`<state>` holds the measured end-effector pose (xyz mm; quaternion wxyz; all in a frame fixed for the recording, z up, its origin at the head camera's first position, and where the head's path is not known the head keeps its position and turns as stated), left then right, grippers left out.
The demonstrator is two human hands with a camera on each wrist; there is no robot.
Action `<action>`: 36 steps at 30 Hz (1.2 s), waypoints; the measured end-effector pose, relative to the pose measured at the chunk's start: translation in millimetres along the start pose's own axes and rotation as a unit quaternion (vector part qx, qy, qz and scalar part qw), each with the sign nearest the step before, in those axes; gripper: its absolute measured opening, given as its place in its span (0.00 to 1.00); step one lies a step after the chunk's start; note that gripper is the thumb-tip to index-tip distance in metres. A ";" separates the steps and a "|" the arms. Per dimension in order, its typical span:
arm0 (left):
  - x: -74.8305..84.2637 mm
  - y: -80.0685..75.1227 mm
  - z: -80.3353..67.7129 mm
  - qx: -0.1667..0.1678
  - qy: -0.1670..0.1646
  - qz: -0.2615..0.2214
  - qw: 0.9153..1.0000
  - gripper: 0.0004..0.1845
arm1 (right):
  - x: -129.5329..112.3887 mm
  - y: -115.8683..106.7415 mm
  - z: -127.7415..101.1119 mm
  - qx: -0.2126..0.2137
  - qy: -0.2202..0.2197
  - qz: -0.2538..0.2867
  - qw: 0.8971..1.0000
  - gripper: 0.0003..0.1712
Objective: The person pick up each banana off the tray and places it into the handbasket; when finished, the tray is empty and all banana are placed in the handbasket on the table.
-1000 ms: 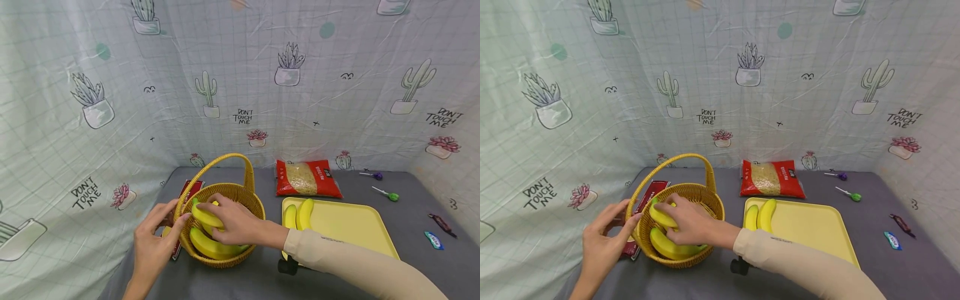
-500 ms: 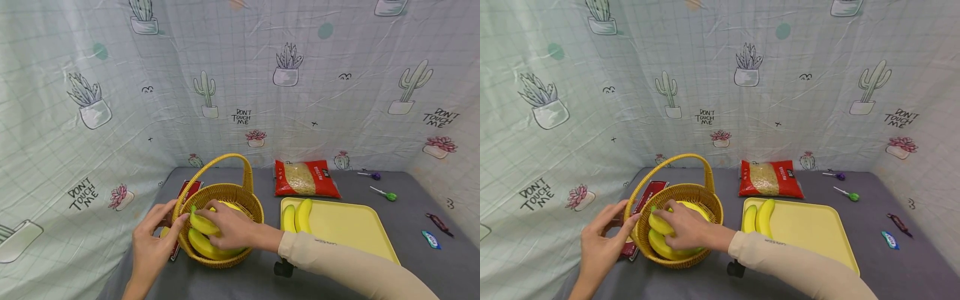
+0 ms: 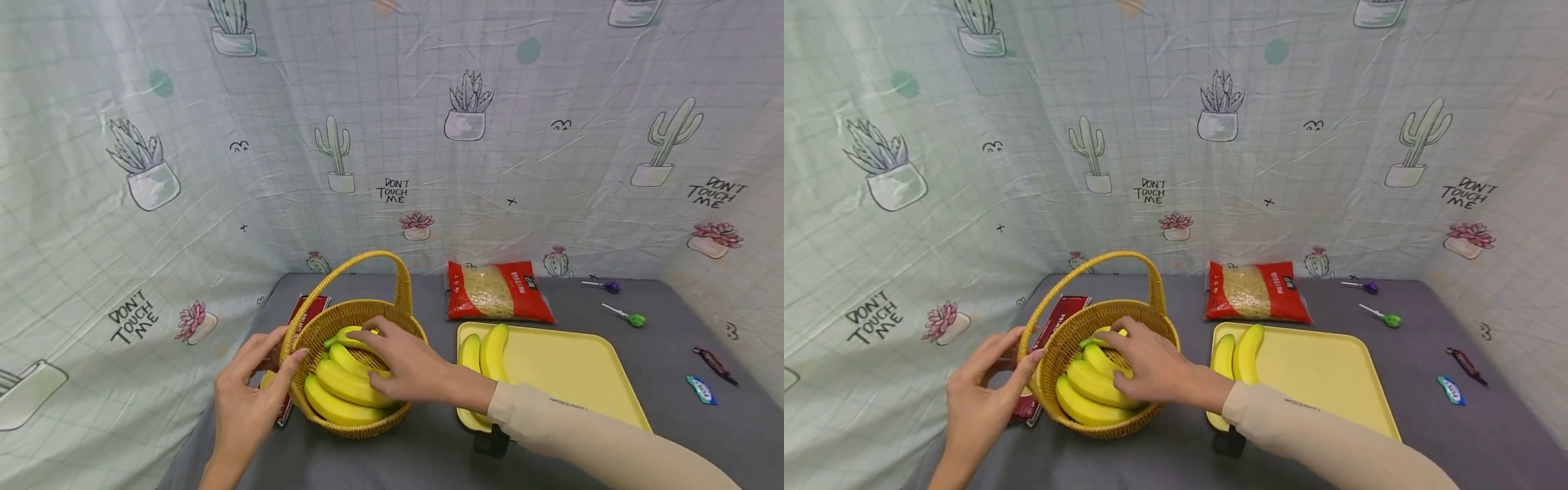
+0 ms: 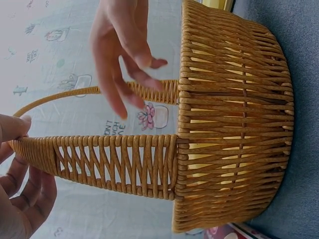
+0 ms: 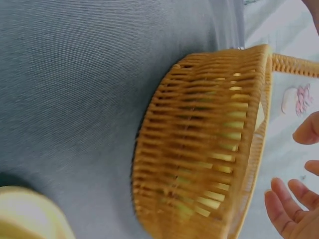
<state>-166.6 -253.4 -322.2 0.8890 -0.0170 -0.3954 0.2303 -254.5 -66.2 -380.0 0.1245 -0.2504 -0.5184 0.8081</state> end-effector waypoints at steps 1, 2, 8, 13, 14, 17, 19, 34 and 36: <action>0.2 0.0 0.3 0.000 0.000 -0.001 1.000 0.27 | 3.7 -3.8 -4.0 0.005 0.009 0.002 1.000 0.37; 0.3 0.1 0.6 0.000 -0.001 -0.001 1.000 0.27 | 7.9 -7.6 -8.2 0.010 0.018 0.006 1.000 0.37; 0.7 -0.8 1.1 -0.002 -0.003 -0.004 1.000 0.27 | 30.3 -36.2 -35.9 0.068 0.058 0.011 0.996 0.37; 1.1 -4.1 0.3 0.004 -0.006 -0.007 1.000 0.28 | 41.0 -52.6 -54.1 0.092 0.081 -0.005 0.992 0.37; 1.0 -4.3 0.3 0.005 -0.007 -0.007 1.000 0.28 | 43.2 -55.0 -57.6 0.095 0.086 -0.010 0.992 0.37; 0.6 -3.1 0.4 0.003 -0.007 -0.007 1.000 0.27 | 51.9 -60.1 -70.7 0.101 0.109 -0.030 0.988 0.38; 0.4 -1.8 0.6 0.000 -0.005 -0.008 1.000 0.27 | 59.0 -60.8 -81.0 0.103 0.126 -0.044 0.986 0.38; 1.5 1.2 2.3 -0.006 -0.006 -0.006 1.000 0.27 | 108.2 -53.4 -138.5 0.102 0.198 -0.104 0.969 0.42; 2.1 1.2 2.1 -0.004 -0.004 -0.005 1.000 0.27 | 110.8 -53.9 -142.0 0.107 0.200 -0.110 0.968 0.43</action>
Point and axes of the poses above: each hand's wrist, its own z-axis towards the middle knuckle, its own y-axis out of the palm, x = y × z, the point moved 10 cm from there along z, towards the middle knuckle, and after that the axes turned 9 degrees about -z, right-handed, at the moved point
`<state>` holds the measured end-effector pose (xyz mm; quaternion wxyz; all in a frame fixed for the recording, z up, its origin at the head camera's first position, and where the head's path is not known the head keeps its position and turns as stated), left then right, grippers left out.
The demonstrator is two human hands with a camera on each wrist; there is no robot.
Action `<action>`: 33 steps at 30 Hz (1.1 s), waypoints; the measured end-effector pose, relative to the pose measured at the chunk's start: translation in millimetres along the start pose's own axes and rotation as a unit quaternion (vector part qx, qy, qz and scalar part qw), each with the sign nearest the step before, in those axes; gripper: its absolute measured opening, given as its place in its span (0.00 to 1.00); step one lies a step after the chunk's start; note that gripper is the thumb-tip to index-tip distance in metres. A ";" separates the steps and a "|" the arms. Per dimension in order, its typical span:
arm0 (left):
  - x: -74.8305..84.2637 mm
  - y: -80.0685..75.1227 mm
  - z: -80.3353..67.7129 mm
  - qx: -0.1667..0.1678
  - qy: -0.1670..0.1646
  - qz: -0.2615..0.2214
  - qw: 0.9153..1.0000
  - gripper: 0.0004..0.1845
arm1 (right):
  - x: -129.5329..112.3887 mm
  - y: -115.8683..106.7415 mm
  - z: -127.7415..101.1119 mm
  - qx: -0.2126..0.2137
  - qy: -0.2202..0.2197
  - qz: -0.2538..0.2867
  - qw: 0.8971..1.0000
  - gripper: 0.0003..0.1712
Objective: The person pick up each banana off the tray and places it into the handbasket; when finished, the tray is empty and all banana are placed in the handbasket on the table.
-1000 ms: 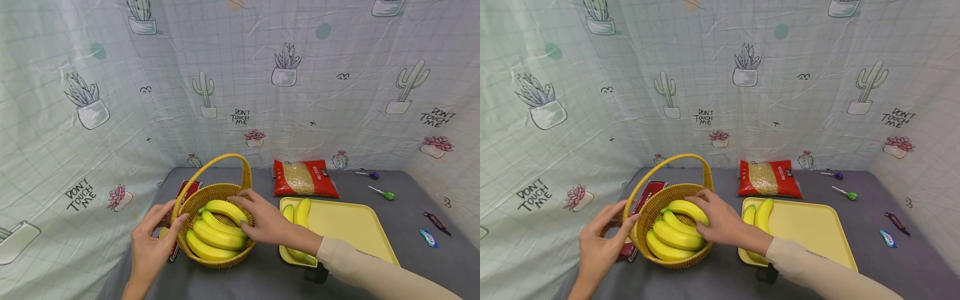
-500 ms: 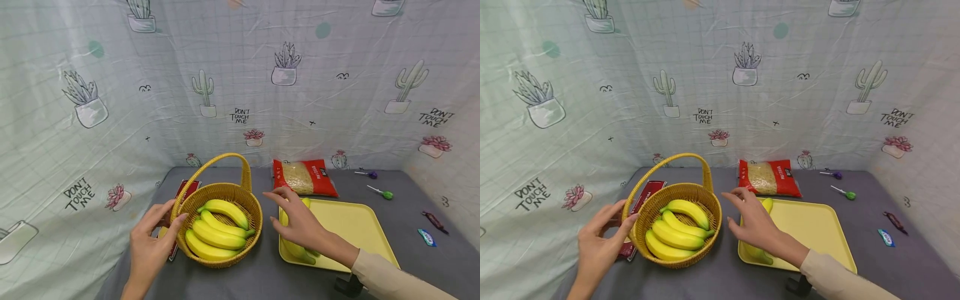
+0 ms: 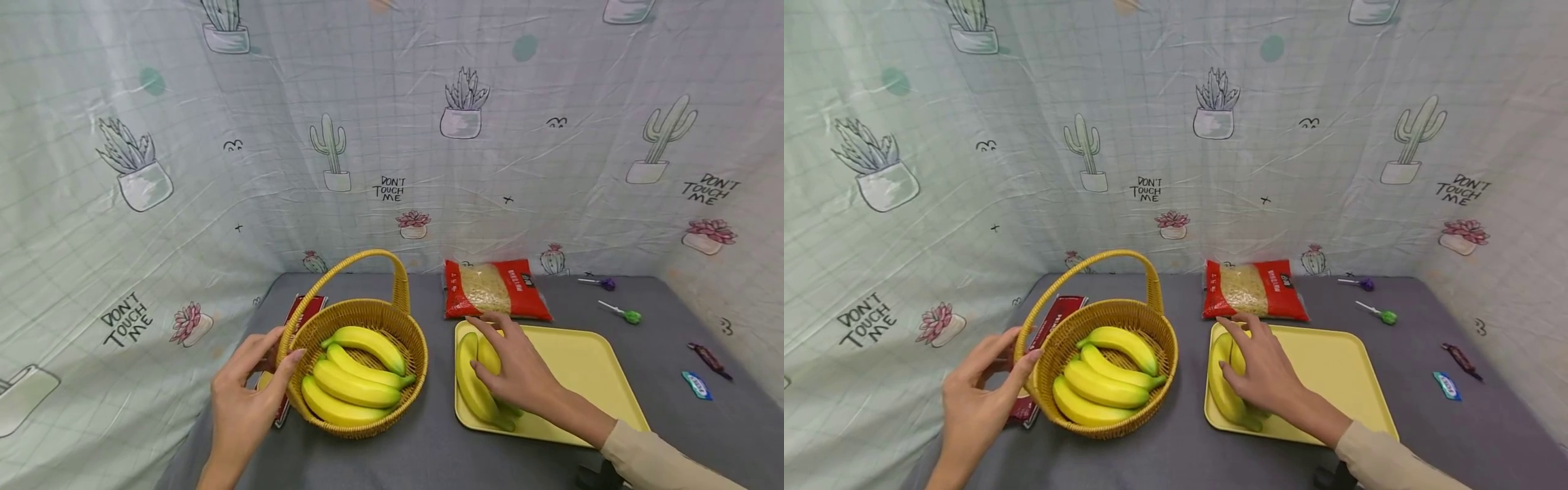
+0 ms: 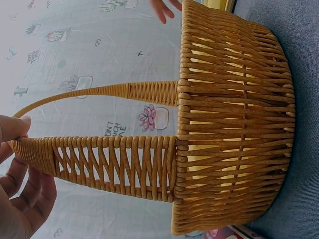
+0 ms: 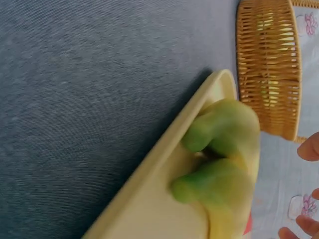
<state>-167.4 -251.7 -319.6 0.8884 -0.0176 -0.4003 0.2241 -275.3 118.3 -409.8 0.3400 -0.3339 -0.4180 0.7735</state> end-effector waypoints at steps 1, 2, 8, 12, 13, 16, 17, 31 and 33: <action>-0.2 -0.1 -0.2 0.001 0.000 0.000 1.000 0.27 | 1.6 -0.2 -0.9 0.003 0.002 -0.004 1.000 0.42; -0.3 -0.4 -0.4 0.002 0.001 0.001 1.000 0.27 | 3.5 0.0 -1.9 0.005 0.006 -0.009 1.000 0.42; -1.7 -0.5 -0.1 0.002 -0.003 -0.002 1.000 0.27 | 12.1 4.3 -7.2 0.005 0.030 -0.026 0.999 0.43; -2.9 -0.9 2.2 0.002 -0.006 -0.005 1.000 0.26 | 15.8 6.8 -7.7 0.015 0.028 -0.028 0.999 0.45; -3.0 -1.2 2.8 0.003 -0.006 -0.005 1.000 0.26 | 16.7 7.8 -7.8 0.019 0.026 -0.028 0.999 0.45; -3.1 -1.2 3.4 0.003 -0.007 -0.003 1.000 0.26 | 19.1 12.3 -9.6 0.023 0.026 -0.026 0.999 0.45; -3.1 -1.1 3.4 0.004 -0.006 -0.002 1.000 0.26 | 20.0 14.6 -10.7 0.021 0.027 -0.025 0.999 0.45; -1.9 0.0 -1.6 0.006 -0.004 -0.001 1.000 0.26 | 34.8 26.4 -25.7 0.000 0.046 -0.022 0.999 0.45; -2.3 -0.3 -1.9 0.006 -0.004 -0.002 1.000 0.26 | 38.1 28.0 -28.6 -0.003 0.053 -0.017 0.998 0.44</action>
Point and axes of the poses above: each hand's wrist, its own z-axis towards the middle knuckle, its own y-axis out of the palm, x = y × z, the point moved 10 cm from there along z, towards the middle knuckle, and after that the axes turned 9 degrees about -z, right-handed, at the moved point
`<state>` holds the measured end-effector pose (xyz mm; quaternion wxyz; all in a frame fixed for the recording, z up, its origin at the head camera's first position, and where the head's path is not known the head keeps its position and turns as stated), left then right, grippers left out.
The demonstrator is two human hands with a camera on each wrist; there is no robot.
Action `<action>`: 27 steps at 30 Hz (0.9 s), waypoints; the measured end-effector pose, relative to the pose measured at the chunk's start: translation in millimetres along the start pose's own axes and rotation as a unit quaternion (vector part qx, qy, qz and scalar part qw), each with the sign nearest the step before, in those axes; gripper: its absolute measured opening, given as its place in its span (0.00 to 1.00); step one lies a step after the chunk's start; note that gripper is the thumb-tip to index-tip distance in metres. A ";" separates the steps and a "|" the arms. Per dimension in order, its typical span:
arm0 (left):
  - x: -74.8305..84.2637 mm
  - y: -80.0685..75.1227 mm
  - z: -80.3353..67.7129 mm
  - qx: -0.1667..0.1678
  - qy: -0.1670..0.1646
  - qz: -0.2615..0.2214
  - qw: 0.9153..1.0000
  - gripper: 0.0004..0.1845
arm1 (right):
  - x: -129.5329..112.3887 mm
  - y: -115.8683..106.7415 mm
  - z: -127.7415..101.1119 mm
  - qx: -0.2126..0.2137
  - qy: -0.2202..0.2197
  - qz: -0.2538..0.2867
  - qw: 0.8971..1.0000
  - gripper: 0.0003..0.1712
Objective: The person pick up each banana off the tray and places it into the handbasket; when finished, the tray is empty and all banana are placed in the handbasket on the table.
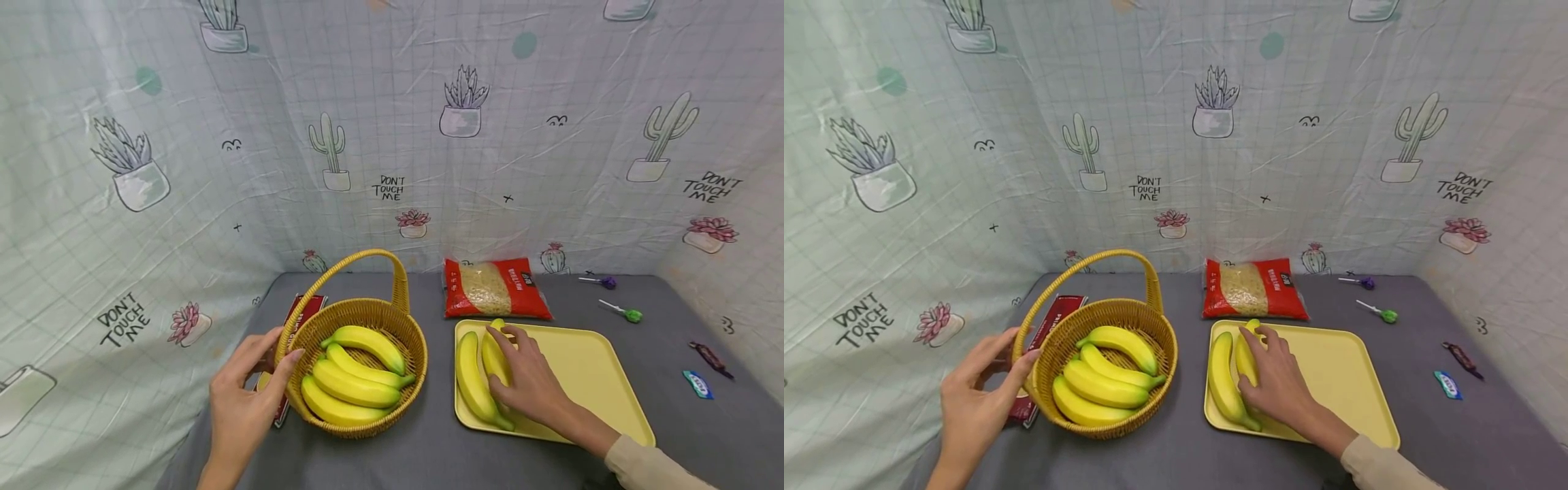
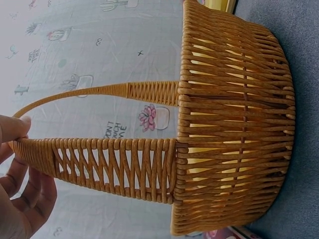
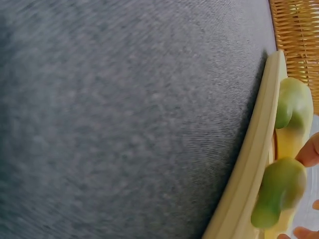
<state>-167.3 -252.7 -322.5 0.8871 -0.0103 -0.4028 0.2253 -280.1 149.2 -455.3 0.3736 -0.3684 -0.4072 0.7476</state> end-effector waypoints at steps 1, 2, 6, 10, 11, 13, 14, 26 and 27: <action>0.0 -0.1 -0.1 0.000 0.000 0.000 1.000 0.26 | 1.4 0.7 -1.0 -0.002 0.003 0.002 1.000 0.44; 0.2 -0.1 -0.2 0.001 0.001 0.000 1.000 0.27 | 3.1 1.7 -2.2 -0.005 0.007 0.004 1.000 0.44; 1.1 0.1 -0.6 0.001 0.008 0.003 1.000 0.27 | 8.6 6.2 -6.3 -0.022 0.023 0.007 0.999 0.44; 1.2 -0.2 -0.6 0.003 0.008 0.002 1.000 0.28 | 13.1 9.3 -8.1 -0.035 0.039 0.018 0.998 0.44; 1.2 -0.3 -0.7 0.002 0.006 0.001 1.000 0.28 | 14.1 9.8 -8.4 -0.038 0.042 0.022 0.998 0.43; 1.0 -0.5 -0.8 0.002 0.003 0.000 1.000 0.27 | 16.0 11.2 -9.3 -0.040 0.046 0.025 0.998 0.43; 0.9 -0.4 -1.0 0.002 0.002 -0.001 1.000 0.27 | 16.9 11.8 -10.0 -0.041 0.047 0.027 0.998 0.43; 1.2 -0.9 -1.1 0.004 0.005 0.000 1.000 0.28 | 22.5 8.9 -13.1 -0.012 0.024 0.021 0.999 0.43; 1.3 -0.8 -0.9 0.004 0.007 0.001 1.000 0.28 | 22.8 7.6 -13.0 -0.008 0.023 0.021 0.999 0.43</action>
Point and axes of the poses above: each hand's wrist, its own z-axis towards the middle knuckle, its own y-axis out of the palm, x = y × z, the point moved 10 cm from there along z, towards the middle knuckle, and after that the axes turned 9 degrees about -z, right-handed, at the moved point
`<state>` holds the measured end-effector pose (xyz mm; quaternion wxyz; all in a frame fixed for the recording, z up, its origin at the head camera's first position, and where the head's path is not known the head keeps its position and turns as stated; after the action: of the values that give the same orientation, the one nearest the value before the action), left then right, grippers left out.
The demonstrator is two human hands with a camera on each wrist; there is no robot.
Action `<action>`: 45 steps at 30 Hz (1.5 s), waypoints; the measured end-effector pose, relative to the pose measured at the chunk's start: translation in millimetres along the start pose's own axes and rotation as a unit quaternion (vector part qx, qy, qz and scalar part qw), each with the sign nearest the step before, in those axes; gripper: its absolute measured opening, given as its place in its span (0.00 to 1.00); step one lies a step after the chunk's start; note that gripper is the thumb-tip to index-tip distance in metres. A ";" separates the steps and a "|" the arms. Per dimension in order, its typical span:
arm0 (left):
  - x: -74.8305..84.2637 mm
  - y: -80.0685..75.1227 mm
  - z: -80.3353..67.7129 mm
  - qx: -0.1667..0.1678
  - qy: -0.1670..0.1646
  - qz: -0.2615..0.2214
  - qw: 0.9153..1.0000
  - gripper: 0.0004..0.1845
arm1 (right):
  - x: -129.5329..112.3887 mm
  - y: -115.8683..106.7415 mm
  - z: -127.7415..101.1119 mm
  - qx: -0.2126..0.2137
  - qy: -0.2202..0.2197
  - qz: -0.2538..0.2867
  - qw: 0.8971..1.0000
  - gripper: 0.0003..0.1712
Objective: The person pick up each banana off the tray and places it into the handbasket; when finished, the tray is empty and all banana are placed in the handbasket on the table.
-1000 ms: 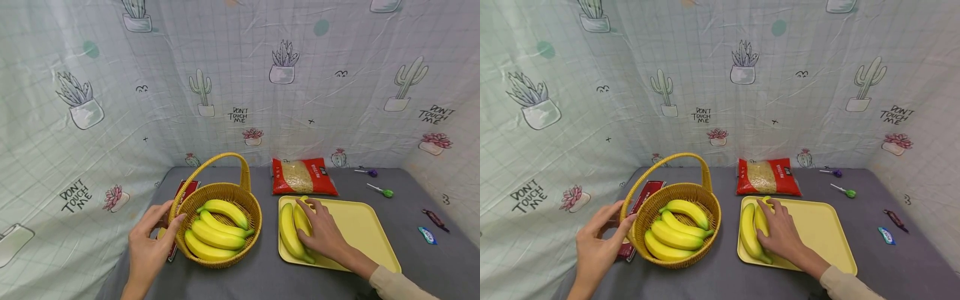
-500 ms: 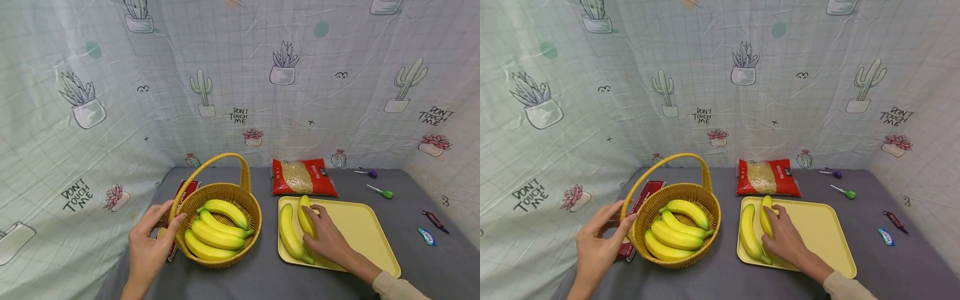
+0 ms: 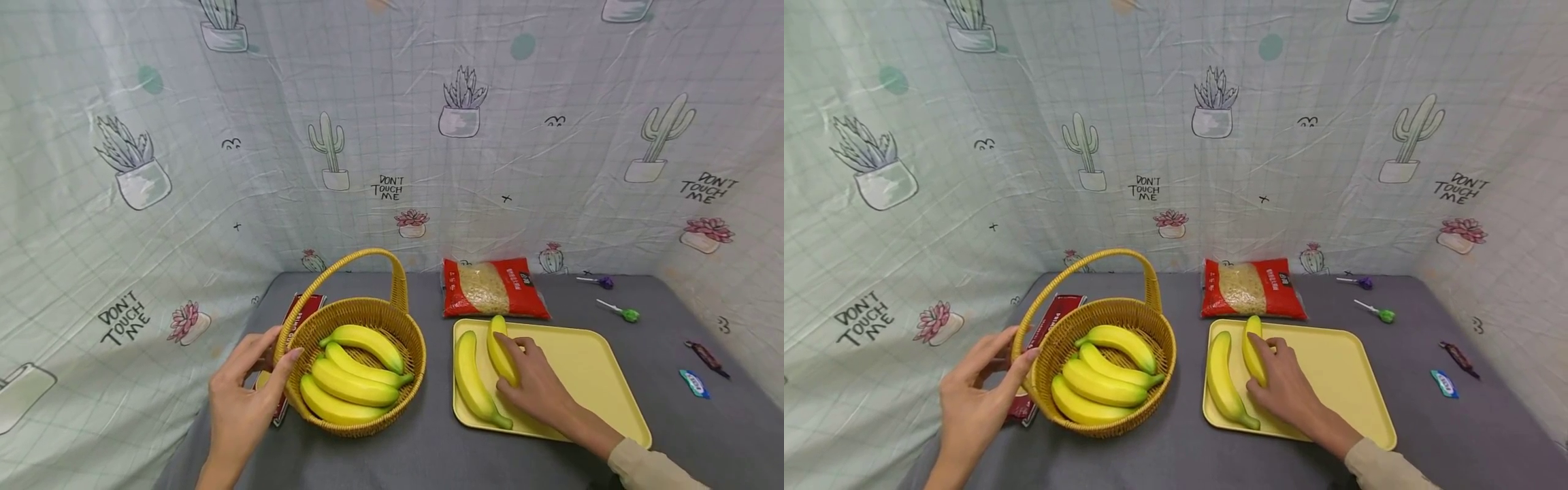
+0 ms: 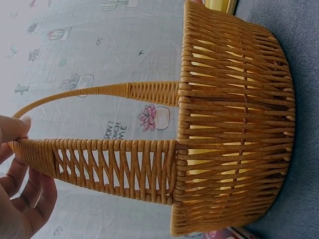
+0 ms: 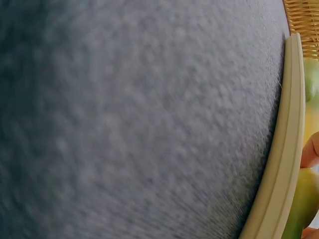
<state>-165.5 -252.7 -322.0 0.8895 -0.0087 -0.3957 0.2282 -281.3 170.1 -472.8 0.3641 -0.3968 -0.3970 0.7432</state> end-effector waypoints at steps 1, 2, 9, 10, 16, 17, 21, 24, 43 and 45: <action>0.1 0.0 0.3 0.000 0.000 0.000 1.000 0.28 | 0.3 -1.2 0.3 0.003 -0.001 0.000 1.000 0.43; 0.3 0.1 0.6 0.000 0.000 0.000 1.000 0.28 | 0.9 -1.7 0.4 0.003 0.001 0.001 1.000 0.43; 1.5 0.8 0.4 -0.004 -0.002 -0.005 1.000 0.28 | 4.5 -4.7 -2.4 0.003 0.015 0.003 1.000 0.41; 1.2 0.4 0.2 -0.004 -0.001 -0.005 1.000 0.28 | 4.1 -5.8 -2.4 0.006 0.013 0.004 1.000 0.41; -0.9 -0.3 0.0 -0.001 0.000 -0.005 1.000 0.28 | 0.2 -15.0 -0.1 0.028 -0.007 0.003 1.000 0.39; -0.7 -0.2 0.2 -0.001 0.000 -0.005 1.000 0.28 | -0.8 -16.2 0.2 0.031 -0.011 0.002 0.999 0.39; -0.3 0.3 0.5 -0.004 -0.005 -0.009 1.000 0.28 | -4.6 -18.3 1.9 0.031 -0.024 0.000 0.999 0.39; -0.4 0.0 0.6 -0.006 -0.009 -0.010 1.000 0.27 | -8.1 -20.5 4.5 0.030 -0.033 -0.004 0.999 0.40; 0.0 -1.4 1.0 -0.002 0.002 -0.003 1.000 0.28 | -39.9 -40.1 29.4 0.026 -0.068 0.014 0.997 0.40; -0.8 -1.5 0.9 -0.002 0.000 -0.001 1.000 0.27 | -43.6 -41.7 30.7 0.021 -0.069 0.020 0.997 0.40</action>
<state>-166.0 -254.5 -321.6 0.8900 -0.0099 -0.3957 0.2264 -280.5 141.0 -411.7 0.3294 -0.3450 -0.3975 0.7839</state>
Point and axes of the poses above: each hand's wrist, its own z-axis towards the middle knuckle, its own y-axis out of the palm, x = y × z, the point moved 10 cm from there along z, towards the middle knuckle, and after that the axes turned 9 degrees about -z, right-handed, at the moved point
